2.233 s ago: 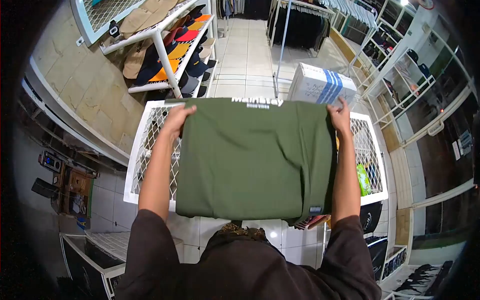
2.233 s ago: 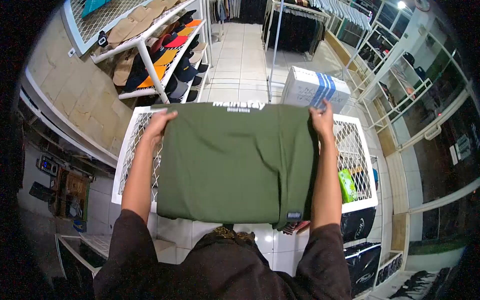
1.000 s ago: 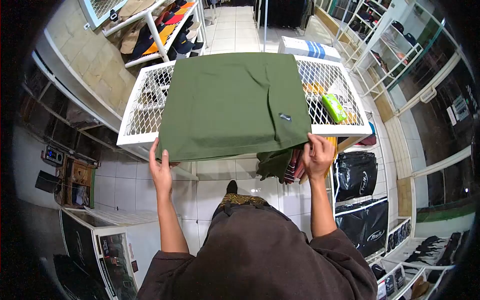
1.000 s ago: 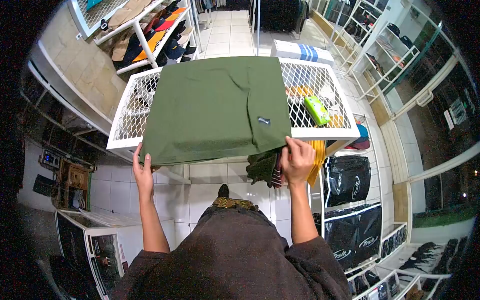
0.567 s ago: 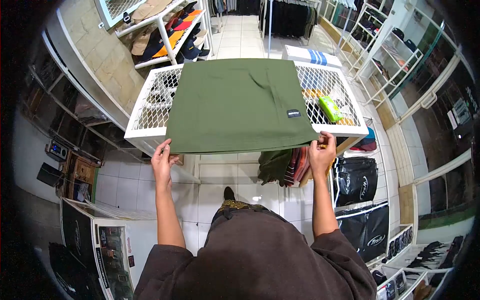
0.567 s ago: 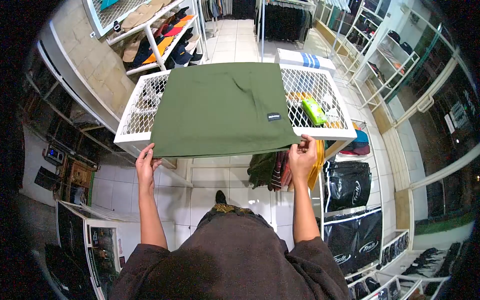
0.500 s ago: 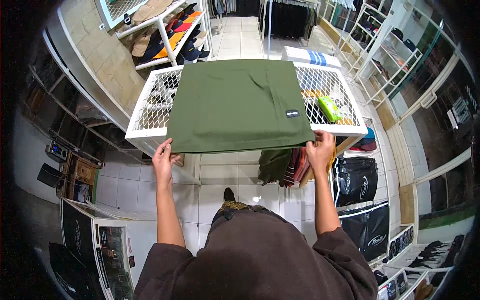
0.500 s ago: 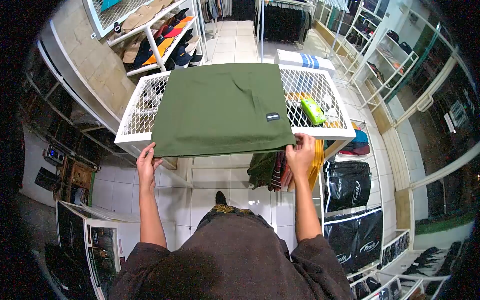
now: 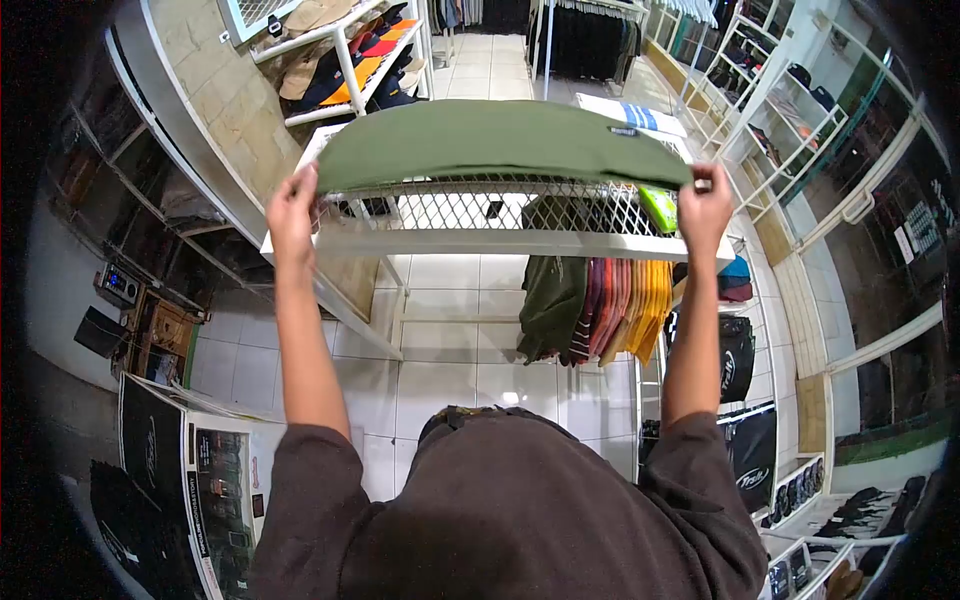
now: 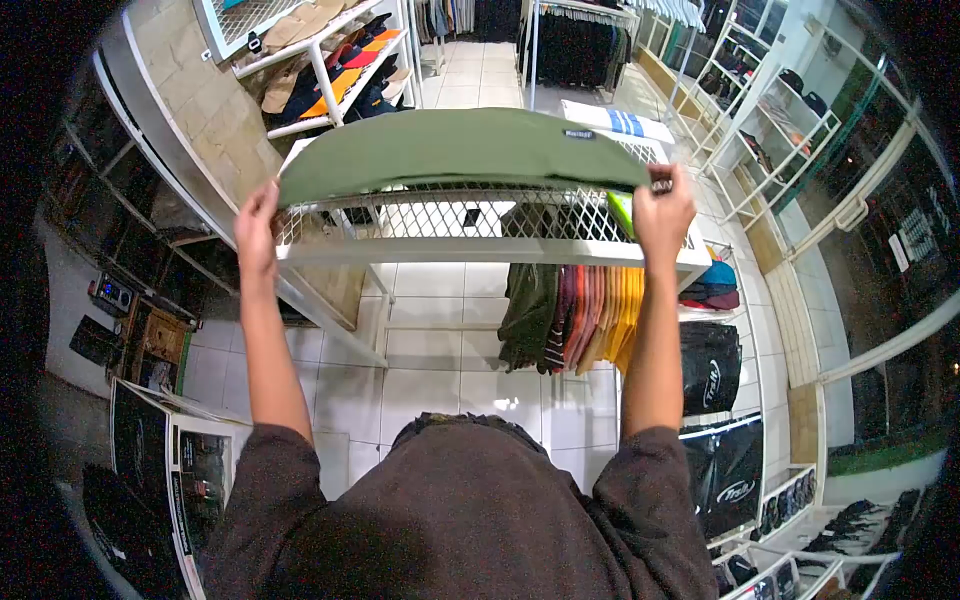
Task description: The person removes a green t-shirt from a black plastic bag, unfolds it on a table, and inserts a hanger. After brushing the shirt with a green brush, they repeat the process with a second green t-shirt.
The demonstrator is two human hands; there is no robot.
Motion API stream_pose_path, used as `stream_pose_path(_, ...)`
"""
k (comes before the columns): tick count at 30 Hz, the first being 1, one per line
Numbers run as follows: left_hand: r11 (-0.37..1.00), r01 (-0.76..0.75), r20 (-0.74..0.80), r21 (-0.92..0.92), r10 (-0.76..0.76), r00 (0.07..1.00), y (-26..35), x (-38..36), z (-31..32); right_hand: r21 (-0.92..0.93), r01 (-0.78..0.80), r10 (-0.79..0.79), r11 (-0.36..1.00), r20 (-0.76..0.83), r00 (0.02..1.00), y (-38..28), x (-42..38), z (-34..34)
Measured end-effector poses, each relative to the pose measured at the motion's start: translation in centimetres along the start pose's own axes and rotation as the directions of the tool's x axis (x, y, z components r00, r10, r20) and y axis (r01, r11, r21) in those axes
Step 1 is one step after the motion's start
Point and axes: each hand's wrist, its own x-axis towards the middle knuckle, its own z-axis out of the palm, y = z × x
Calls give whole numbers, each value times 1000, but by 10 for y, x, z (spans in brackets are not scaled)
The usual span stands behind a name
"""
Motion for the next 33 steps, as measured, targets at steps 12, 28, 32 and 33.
stream_pose_path(12,933,357,-71,35,-354,932,-162,-120,-55,-201,-281,316,939,176,932,82,-199,1)
stream_pose_path(28,774,626,-101,98,-618,780,-188,-240,-88,-193,-417,428,888,680,596,-44,-332,22)
stream_pose_path(32,772,633,-172,66,-616,769,-166,-261,-107,-22,-385,212,923,862,460,-60,-331,79)
stream_pose_path(33,779,625,-246,45,-598,763,-161,-269,-116,3,-357,156,934,896,416,-65,-329,93)
